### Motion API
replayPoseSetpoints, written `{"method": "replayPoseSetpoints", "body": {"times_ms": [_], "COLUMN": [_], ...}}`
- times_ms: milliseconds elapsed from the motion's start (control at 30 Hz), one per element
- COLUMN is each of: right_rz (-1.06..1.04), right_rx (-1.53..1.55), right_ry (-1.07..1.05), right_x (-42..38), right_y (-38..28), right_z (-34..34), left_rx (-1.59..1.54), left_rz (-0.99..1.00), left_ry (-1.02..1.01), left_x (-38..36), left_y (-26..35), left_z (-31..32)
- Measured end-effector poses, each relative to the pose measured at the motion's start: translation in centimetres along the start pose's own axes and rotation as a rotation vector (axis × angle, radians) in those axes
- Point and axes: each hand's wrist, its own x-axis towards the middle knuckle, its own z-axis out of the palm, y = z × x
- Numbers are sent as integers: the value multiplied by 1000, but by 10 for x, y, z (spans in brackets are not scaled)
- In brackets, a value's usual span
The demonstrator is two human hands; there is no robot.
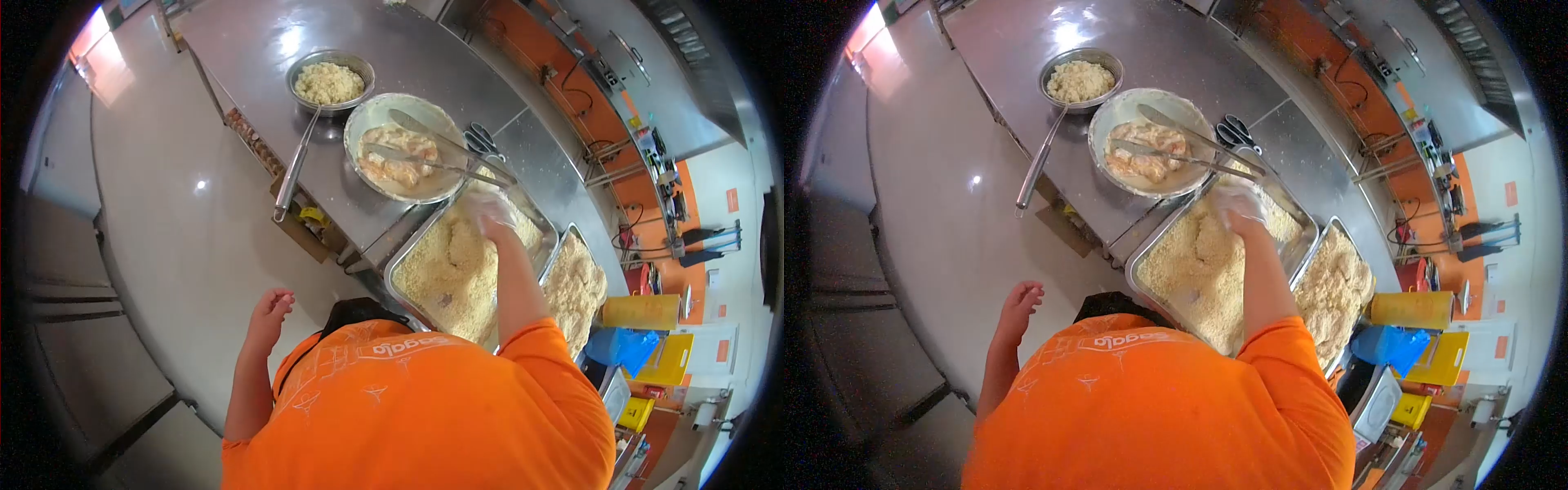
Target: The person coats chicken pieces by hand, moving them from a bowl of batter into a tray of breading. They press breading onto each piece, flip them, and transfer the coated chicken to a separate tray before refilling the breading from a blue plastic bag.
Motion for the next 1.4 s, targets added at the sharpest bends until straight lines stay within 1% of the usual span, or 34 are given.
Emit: {"method": "replayPoseSetpoints", "body": {"times_ms": [67, 133, 200, 233, 300, 400, 467, 533, 567, 667, 700, 800, 833, 900, 933, 1000, 1033, 1100, 1133, 1200, 1300, 1400], "right_rz": [-168, -34, 20, 12, 2, 84, 47, -70, -265, -542, -474, -73, 89, 358, 429, 423, 372, 239, 159, 56, 174, 356], "right_rx": [-402, -325, -341, -436, -627, -1070, -980, -500, -204, -277, -463, -558, -813, -515, 34, 561, 532, 511, 517, 307, 181, -243], "right_ry": [-119, 23, -249, -152, 44, 116, 258, 480, 468, 344, 512, 429, 393, 434, 501, 309, 75, -129, -102, -38, 34, 78], "right_x": [-7, -33, -62, -70, -77, -86, -99, -124, -126, -128, -117, -113, -111, -103, -99, -102, -101, -98, -94, -101, -126, -147], "right_y": [-39, -81, -133, -134, -123, -80, -72, -81, -74, -71, -67, -42, -31, -19, -13, -21, -39, -34, -27, -40, -37, -36], "right_z": [-23, -15, -55, -35, 27, 53, 44, 18, 36, 66, 64, 36, 33, 18, 7, -28, -58, -52, -21, -13, -13, -37], "left_rx": [39, 37, 54, 71, 107, 142, 125, 151, 167, 187, 183, 181, 178, 167, 164, 150, 180, 230, 235, 222, 219, 203], "left_rz": [31, 51, 74, 86, 97, 106, 111, 108, 107, 106, 101, 98, 87, 72, 57, 10, 10, 32, 36, 51, 88, 79], "left_ry": [-26, -31, -55, -72, -102, -123, -116, -106, -113, -136, -140, -147, -150, -159, -156, -156, -150, -158, -154, -169, -207, -201], "left_x": [4, 9, 16, 17, 20, 25, 23, 19, 19, 21, 20, 15, 14, 16, 16, 13, 8, 0, 3, 10, 7, 14], "left_y": [7, 13, 17, 17, 16, 14, 17, 20, 19, 17, 16, 18, 15, 8, 8, 4, 5, 19, 20, 16, 22, 13], "left_z": [5, 11, 16, 18, 21, 21, 21, 22, 21, 24, 26, 29, 28, 23, 22, 23, 25, 36, 37, 35, 37, 36]}}
